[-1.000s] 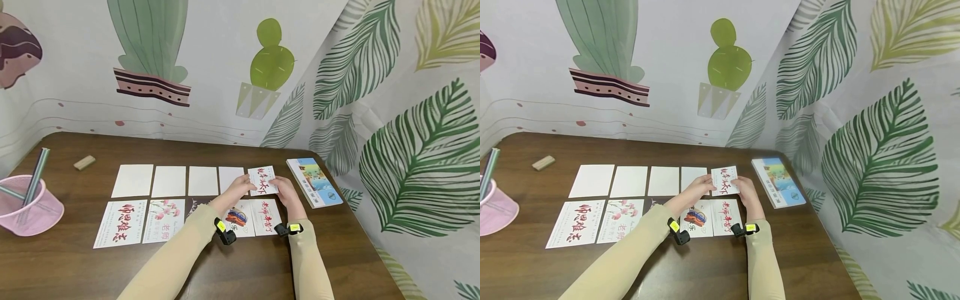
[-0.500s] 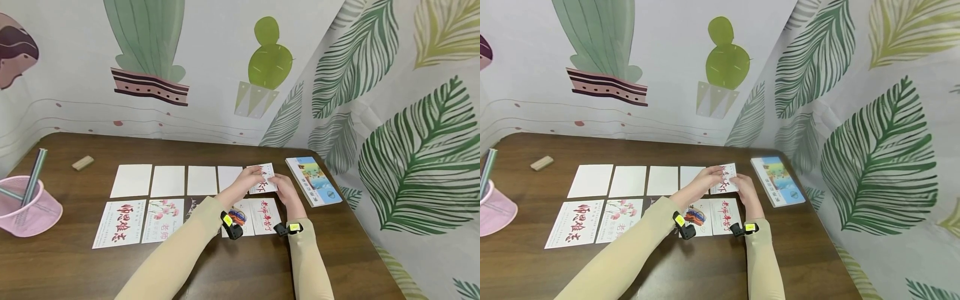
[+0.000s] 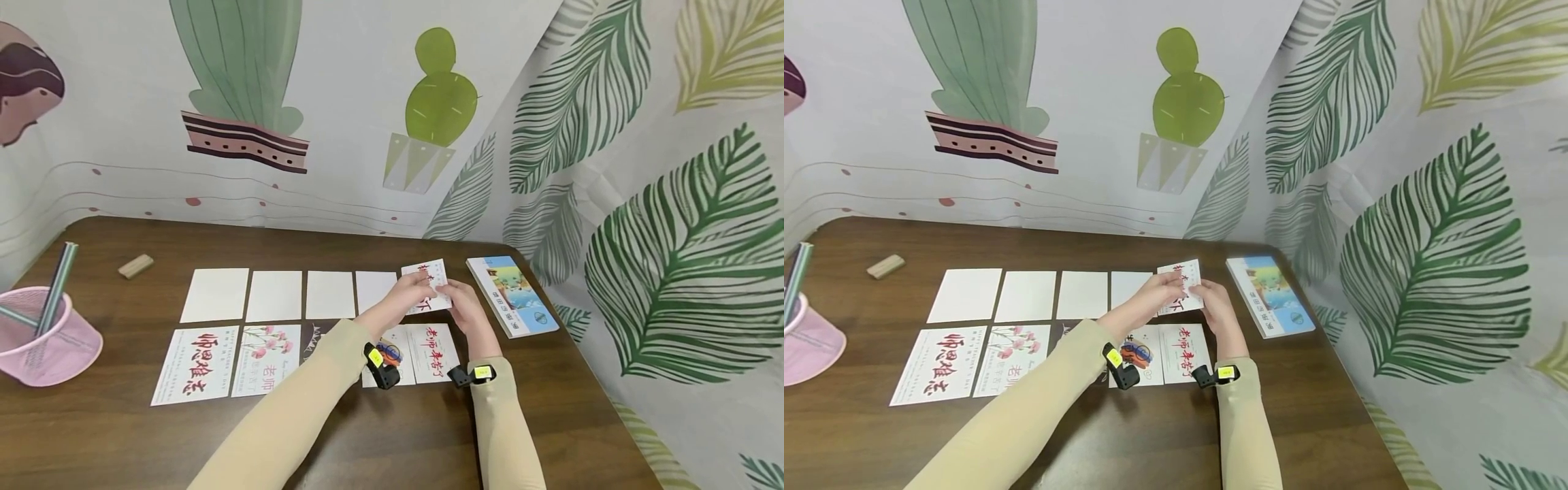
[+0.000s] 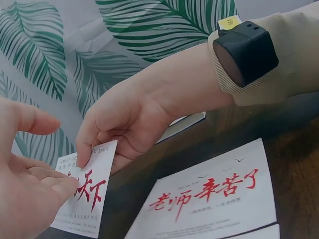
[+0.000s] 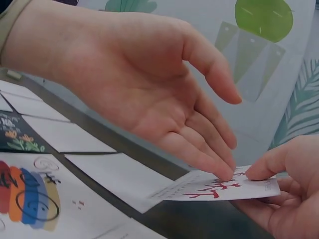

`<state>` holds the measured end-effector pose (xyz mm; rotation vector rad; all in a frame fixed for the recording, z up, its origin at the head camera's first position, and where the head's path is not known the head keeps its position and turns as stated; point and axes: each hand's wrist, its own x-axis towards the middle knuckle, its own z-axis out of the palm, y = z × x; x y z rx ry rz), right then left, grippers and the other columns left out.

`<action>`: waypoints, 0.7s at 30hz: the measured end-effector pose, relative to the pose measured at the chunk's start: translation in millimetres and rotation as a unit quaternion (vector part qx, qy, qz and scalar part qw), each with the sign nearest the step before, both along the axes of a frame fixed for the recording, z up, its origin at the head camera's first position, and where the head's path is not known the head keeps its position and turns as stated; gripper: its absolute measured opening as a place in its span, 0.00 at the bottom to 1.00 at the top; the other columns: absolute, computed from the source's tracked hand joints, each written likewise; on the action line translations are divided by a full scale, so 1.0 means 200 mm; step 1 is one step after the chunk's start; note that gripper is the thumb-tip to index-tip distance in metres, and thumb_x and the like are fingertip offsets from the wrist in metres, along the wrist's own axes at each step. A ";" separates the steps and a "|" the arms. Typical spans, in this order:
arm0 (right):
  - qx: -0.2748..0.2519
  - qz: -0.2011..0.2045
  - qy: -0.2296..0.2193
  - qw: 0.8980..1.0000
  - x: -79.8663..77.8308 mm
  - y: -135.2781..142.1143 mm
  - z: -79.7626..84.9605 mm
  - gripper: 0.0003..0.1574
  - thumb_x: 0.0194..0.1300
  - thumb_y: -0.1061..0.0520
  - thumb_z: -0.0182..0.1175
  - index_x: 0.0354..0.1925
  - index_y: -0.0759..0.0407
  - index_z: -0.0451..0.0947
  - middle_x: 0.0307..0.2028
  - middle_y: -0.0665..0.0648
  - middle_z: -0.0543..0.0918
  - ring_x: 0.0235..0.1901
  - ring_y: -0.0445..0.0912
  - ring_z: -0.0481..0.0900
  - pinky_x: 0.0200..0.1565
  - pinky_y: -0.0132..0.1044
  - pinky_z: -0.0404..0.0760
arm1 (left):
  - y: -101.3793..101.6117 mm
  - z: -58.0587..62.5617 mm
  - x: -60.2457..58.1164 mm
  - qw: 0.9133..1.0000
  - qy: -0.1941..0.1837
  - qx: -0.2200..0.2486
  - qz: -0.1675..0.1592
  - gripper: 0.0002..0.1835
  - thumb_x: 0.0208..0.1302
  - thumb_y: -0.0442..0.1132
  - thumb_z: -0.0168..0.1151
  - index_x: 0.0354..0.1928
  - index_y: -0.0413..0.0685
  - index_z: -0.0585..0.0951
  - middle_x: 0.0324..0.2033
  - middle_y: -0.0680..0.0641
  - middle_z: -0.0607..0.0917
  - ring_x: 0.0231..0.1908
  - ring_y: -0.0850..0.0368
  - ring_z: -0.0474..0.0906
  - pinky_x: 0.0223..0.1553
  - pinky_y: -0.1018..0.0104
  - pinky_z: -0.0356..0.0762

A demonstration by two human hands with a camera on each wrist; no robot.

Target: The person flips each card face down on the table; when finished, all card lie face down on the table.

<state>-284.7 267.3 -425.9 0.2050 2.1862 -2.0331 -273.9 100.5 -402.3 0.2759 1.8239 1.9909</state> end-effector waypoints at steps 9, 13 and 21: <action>-0.100 -0.043 0.008 0.994 0.01 -0.04 0.07 0.18 0.76 0.55 0.47 0.52 0.69 0.72 0.29 0.45 0.83 0.30 0.35 0.80 0.34 0.22 0.79 | 0.03 0.08 -0.01 0.995 0.046 -0.054 0.073 0.29 0.63 0.35 0.57 0.67 0.35 0.69 0.62 0.38 0.77 0.63 0.48 0.73 0.62 0.61 0.74; -0.139 -0.030 0.004 0.990 0.01 -0.05 0.10 0.31 0.79 0.47 0.38 0.61 0.72 0.66 0.32 0.48 0.82 0.33 0.36 0.80 0.36 0.23 0.80 | 0.04 0.09 -0.01 0.985 0.069 -0.079 0.140 0.26 0.61 0.38 0.65 0.60 0.36 0.77 0.52 0.40 0.85 0.54 0.50 0.81 0.52 0.63 0.81; -0.184 -0.008 0.006 0.983 0.03 -0.08 0.12 0.38 0.79 0.44 0.31 0.63 0.77 0.62 0.30 0.49 0.86 0.34 0.36 0.84 0.39 0.24 0.82 | 0.05 0.09 -0.01 0.951 0.112 -0.139 0.253 0.27 0.46 0.47 0.79 0.47 0.39 0.86 0.36 0.45 0.90 0.40 0.52 0.86 0.36 0.66 0.83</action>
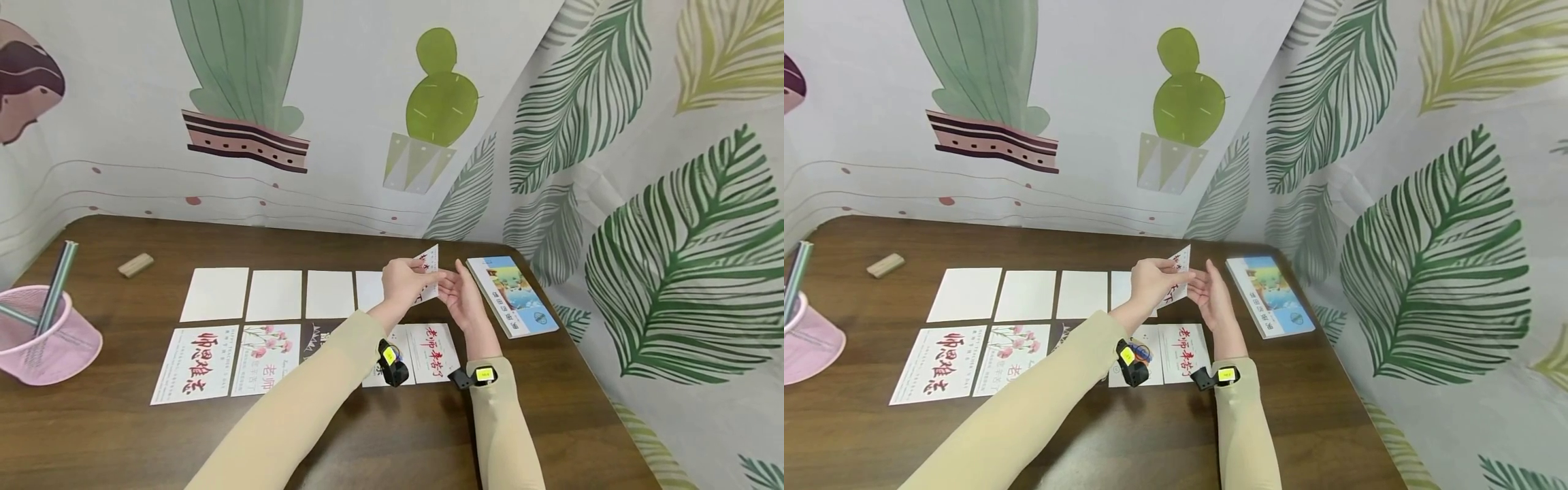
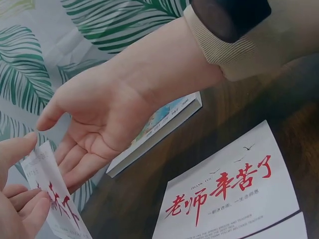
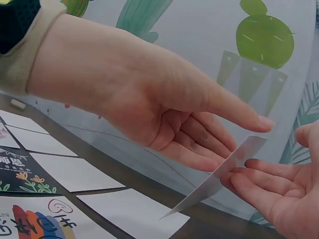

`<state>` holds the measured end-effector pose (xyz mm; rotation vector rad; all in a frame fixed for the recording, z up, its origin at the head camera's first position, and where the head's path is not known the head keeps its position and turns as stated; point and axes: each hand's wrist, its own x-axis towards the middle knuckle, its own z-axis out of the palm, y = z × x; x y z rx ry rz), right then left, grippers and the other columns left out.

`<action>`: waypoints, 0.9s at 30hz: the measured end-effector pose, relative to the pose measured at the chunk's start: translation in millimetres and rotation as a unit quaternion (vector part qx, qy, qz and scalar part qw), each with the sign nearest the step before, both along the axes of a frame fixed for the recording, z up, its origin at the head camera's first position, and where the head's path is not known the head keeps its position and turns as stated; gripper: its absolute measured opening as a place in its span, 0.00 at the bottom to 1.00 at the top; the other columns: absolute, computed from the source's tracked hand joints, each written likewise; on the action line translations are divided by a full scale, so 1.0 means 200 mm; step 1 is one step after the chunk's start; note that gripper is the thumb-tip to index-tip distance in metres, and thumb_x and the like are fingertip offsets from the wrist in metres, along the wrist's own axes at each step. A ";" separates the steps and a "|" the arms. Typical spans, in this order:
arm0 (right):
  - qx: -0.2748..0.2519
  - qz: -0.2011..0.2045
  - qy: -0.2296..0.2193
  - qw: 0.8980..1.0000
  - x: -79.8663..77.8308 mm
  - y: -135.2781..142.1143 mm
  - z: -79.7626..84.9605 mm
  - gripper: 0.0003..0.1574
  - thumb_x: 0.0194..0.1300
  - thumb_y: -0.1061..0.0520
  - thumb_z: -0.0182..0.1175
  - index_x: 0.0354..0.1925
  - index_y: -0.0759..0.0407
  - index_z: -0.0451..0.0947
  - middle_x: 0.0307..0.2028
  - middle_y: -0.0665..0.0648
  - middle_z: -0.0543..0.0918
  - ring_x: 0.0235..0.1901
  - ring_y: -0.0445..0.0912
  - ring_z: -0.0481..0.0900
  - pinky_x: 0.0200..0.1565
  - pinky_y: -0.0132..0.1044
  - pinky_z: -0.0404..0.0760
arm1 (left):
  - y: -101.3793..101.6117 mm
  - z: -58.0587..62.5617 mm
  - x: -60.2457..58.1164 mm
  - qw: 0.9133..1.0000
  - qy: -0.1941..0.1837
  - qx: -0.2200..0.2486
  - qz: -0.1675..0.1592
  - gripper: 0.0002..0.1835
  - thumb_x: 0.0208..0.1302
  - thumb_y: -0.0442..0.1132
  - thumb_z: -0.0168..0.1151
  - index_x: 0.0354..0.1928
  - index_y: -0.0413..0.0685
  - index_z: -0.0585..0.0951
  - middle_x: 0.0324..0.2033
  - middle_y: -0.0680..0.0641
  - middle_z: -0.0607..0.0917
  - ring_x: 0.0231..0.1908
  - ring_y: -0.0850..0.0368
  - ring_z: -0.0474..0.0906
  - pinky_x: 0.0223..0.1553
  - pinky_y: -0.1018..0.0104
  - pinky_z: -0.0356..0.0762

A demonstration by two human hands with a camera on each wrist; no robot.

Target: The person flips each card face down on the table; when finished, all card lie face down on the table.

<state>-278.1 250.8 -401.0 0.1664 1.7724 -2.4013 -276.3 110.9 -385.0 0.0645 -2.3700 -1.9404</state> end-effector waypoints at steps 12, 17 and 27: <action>0.029 -0.003 0.012 1.000 0.00 0.00 -0.01 0.40 0.79 0.46 0.33 0.68 0.83 0.54 0.33 0.48 0.85 0.36 0.36 0.84 0.42 0.23 0.82 | -0.01 -0.01 0.00 0.996 -0.025 0.086 -0.005 0.21 0.51 0.39 0.74 0.47 0.38 0.86 0.38 0.43 0.90 0.41 0.53 0.87 0.41 0.66 0.84; 0.020 -0.001 0.028 0.999 0.01 0.03 0.00 0.37 0.80 0.49 0.35 0.67 0.82 0.55 0.35 0.49 0.86 0.39 0.38 0.85 0.46 0.25 0.83 | -0.01 -0.01 -0.01 0.979 -0.048 0.189 -0.055 0.20 0.59 0.33 0.65 0.53 0.32 0.81 0.46 0.36 0.86 0.47 0.48 0.85 0.48 0.65 0.85; 0.007 -0.008 0.004 1.000 -0.02 0.07 -0.07 0.35 0.80 0.50 0.37 0.67 0.80 0.56 0.35 0.51 0.87 0.39 0.40 0.86 0.45 0.26 0.84 | -0.01 -0.12 -0.04 0.978 -0.075 0.186 -0.064 0.20 0.66 0.27 0.51 0.59 0.27 0.74 0.53 0.32 0.82 0.54 0.44 0.80 0.55 0.60 0.82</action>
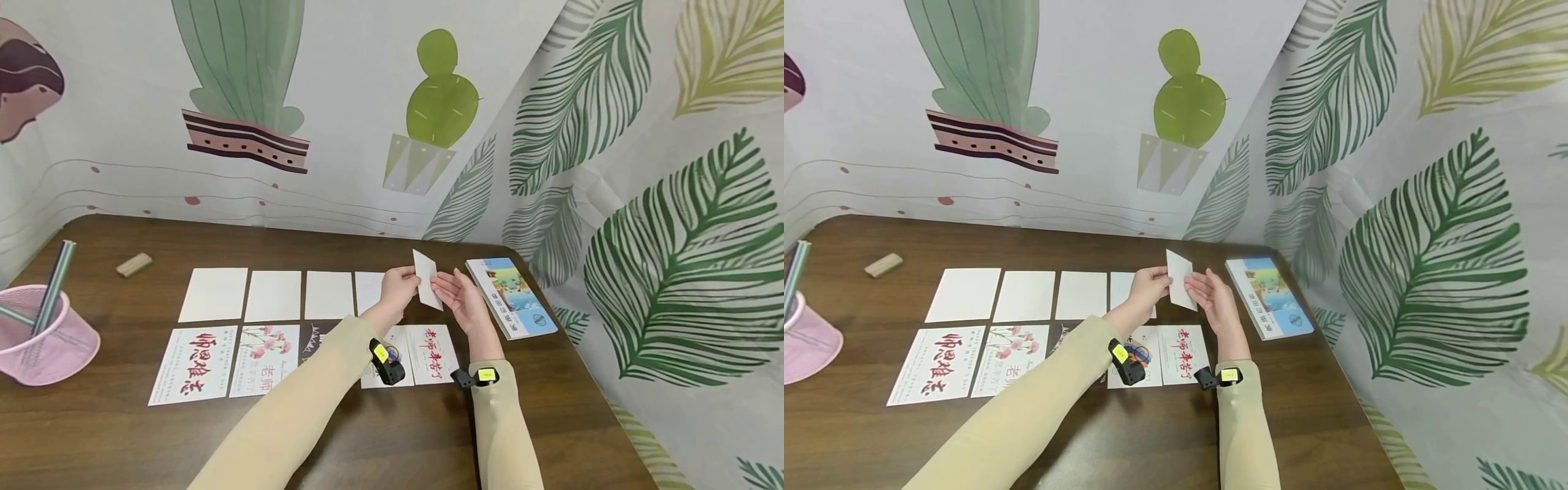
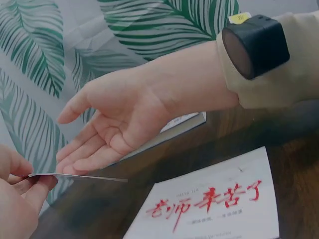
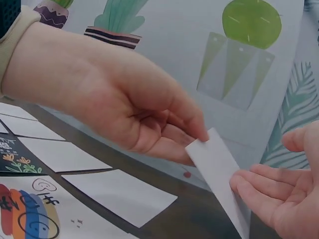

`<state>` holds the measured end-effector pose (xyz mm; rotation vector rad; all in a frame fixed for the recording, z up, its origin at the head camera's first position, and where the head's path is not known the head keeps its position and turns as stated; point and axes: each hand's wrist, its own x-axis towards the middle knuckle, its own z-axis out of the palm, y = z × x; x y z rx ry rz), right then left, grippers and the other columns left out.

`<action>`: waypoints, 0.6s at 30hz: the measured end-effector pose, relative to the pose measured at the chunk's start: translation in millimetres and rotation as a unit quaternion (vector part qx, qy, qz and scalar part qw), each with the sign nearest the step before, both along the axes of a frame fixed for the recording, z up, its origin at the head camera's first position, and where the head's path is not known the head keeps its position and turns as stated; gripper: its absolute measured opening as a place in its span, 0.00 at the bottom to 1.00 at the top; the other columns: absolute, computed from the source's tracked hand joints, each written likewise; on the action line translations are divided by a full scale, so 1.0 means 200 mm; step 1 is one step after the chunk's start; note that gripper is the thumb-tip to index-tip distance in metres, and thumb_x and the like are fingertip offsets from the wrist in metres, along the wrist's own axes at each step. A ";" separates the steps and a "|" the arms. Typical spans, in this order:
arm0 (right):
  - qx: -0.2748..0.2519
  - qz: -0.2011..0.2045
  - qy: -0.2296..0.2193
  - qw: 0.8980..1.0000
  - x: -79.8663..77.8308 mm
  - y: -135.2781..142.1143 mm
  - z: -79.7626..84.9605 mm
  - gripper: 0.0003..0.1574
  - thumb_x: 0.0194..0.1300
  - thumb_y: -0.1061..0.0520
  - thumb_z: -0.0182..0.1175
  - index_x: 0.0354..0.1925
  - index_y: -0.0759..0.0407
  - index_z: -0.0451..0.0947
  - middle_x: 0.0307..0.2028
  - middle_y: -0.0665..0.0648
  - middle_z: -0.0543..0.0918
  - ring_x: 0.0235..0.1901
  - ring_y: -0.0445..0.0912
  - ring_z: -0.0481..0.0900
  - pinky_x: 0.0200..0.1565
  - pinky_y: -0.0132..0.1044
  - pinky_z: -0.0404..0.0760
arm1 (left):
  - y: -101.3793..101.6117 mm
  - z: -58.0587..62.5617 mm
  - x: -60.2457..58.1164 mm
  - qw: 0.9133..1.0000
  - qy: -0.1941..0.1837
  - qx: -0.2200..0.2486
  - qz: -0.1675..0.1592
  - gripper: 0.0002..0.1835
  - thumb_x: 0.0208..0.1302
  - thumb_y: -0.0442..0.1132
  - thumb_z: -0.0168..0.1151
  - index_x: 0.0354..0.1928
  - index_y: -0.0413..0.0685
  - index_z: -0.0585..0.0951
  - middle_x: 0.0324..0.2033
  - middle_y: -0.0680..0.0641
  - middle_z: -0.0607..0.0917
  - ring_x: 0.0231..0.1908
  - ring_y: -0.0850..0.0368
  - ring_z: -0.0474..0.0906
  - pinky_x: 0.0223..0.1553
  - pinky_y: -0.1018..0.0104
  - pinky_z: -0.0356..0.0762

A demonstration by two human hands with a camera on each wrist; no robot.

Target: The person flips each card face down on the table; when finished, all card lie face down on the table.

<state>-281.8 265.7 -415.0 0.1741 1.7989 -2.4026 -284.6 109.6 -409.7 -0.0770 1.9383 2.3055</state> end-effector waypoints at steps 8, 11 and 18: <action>0.007 0.002 -0.027 1.000 -0.02 0.00 -0.06 0.34 0.79 0.52 0.39 0.68 0.81 0.56 0.34 0.53 0.87 0.38 0.41 0.87 0.45 0.28 0.85 | -0.03 -0.10 -0.01 0.999 -0.040 -0.015 -0.027 0.21 0.69 0.25 0.49 0.62 0.25 0.70 0.57 0.30 0.78 0.59 0.41 0.76 0.60 0.57 0.78; 0.013 0.003 -0.032 0.999 -0.02 -0.01 -0.08 0.34 0.79 0.53 0.40 0.67 0.81 0.57 0.36 0.54 0.87 0.38 0.41 0.87 0.45 0.28 0.85 | -0.03 -0.13 -0.02 0.998 -0.048 -0.027 -0.028 0.22 0.69 0.25 0.49 0.63 0.25 0.69 0.58 0.29 0.77 0.60 0.41 0.75 0.60 0.57 0.78; 0.026 0.006 -0.037 0.999 -0.01 -0.02 -0.09 0.32 0.79 0.55 0.41 0.66 0.81 0.58 0.37 0.56 0.87 0.38 0.41 0.87 0.45 0.29 0.85 | -0.04 -0.15 -0.01 0.996 -0.070 -0.056 -0.013 0.23 0.68 0.26 0.50 0.64 0.27 0.69 0.58 0.31 0.77 0.59 0.42 0.75 0.59 0.58 0.78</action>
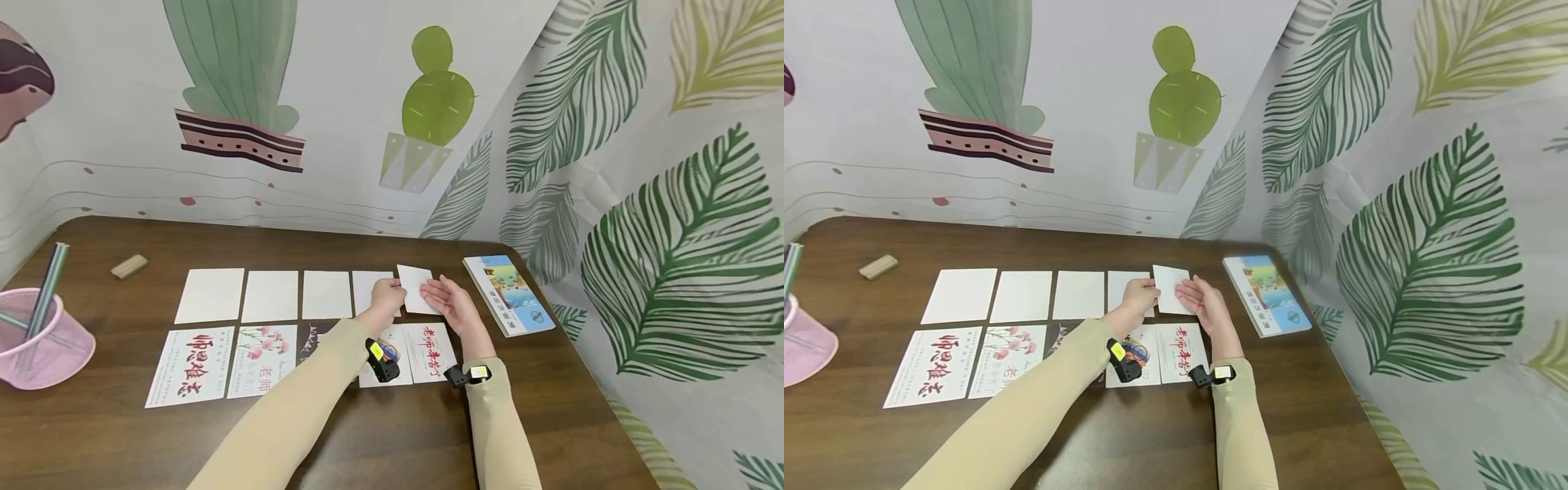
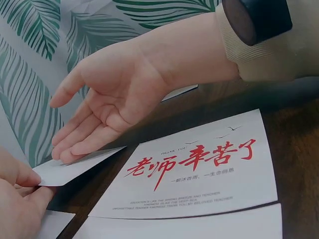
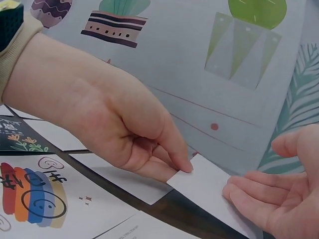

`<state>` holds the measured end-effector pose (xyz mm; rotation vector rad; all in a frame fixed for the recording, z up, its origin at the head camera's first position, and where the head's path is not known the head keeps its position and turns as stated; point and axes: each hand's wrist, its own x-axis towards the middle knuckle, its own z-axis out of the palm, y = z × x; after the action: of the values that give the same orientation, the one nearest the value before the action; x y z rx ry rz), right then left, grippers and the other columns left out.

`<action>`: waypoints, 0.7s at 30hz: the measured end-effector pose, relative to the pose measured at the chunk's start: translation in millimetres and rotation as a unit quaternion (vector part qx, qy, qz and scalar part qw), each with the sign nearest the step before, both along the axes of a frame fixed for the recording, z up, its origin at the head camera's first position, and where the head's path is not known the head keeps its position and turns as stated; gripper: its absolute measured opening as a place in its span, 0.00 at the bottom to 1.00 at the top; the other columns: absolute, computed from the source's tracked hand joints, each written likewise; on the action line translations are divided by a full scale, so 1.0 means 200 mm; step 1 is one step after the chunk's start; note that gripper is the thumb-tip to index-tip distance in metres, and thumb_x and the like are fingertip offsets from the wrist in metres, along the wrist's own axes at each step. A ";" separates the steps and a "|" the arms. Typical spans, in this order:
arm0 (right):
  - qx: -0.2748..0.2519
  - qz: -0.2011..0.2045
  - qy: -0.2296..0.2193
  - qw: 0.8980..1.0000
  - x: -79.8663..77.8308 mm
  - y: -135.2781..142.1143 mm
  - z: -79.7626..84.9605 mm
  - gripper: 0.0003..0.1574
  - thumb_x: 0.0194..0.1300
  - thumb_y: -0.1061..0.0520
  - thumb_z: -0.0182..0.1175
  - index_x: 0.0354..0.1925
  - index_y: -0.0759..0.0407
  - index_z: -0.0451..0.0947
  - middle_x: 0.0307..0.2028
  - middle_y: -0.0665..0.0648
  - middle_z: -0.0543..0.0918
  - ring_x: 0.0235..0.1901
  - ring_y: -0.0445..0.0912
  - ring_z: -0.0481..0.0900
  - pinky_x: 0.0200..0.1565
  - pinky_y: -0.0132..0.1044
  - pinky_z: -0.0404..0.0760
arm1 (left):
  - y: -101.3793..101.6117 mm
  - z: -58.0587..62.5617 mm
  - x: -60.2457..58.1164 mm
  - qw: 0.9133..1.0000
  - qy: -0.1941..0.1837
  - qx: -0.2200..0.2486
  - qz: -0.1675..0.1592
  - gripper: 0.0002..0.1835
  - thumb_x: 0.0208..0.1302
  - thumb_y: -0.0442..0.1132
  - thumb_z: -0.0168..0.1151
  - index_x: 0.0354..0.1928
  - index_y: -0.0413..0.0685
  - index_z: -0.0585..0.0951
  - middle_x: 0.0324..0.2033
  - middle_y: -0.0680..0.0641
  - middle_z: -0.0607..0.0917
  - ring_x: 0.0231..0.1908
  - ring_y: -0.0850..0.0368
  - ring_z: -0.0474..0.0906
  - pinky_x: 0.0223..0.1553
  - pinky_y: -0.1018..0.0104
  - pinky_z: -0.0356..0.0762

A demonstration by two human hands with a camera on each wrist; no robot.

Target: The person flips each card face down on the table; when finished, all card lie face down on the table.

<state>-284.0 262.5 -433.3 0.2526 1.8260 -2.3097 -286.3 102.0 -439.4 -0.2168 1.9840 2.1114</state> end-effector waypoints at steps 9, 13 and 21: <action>0.017 0.010 -0.006 1.000 -0.01 0.00 -0.03 0.32 0.78 0.55 0.42 0.66 0.81 0.59 0.39 0.56 0.88 0.38 0.40 0.86 0.46 0.28 0.85 | 0.00 -0.03 -0.01 0.999 0.000 -0.040 -0.011 0.23 0.67 0.28 0.50 0.64 0.29 0.70 0.61 0.33 0.75 0.61 0.42 0.73 0.62 0.55 0.75; 0.018 0.008 -0.010 1.000 -0.01 0.00 -0.04 0.31 0.78 0.56 0.42 0.66 0.81 0.59 0.37 0.54 0.87 0.37 0.40 0.86 0.44 0.27 0.85 | 0.00 -0.02 -0.01 0.999 0.003 -0.045 -0.019 0.24 0.68 0.28 0.49 0.65 0.28 0.69 0.63 0.32 0.73 0.64 0.40 0.70 0.65 0.53 0.72; 0.016 -0.003 -0.014 1.000 -0.01 -0.01 -0.05 0.29 0.78 0.57 0.42 0.64 0.81 0.61 0.38 0.55 0.87 0.38 0.41 0.86 0.45 0.29 0.85 | -0.01 0.01 -0.01 0.997 0.015 -0.062 -0.036 0.25 0.68 0.27 0.46 0.66 0.27 0.66 0.65 0.32 0.70 0.67 0.41 0.66 0.69 0.53 0.67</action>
<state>-286.0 260.5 -444.0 0.2943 1.8524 -2.2720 -289.0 100.2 -438.0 -0.1336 2.1093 1.9632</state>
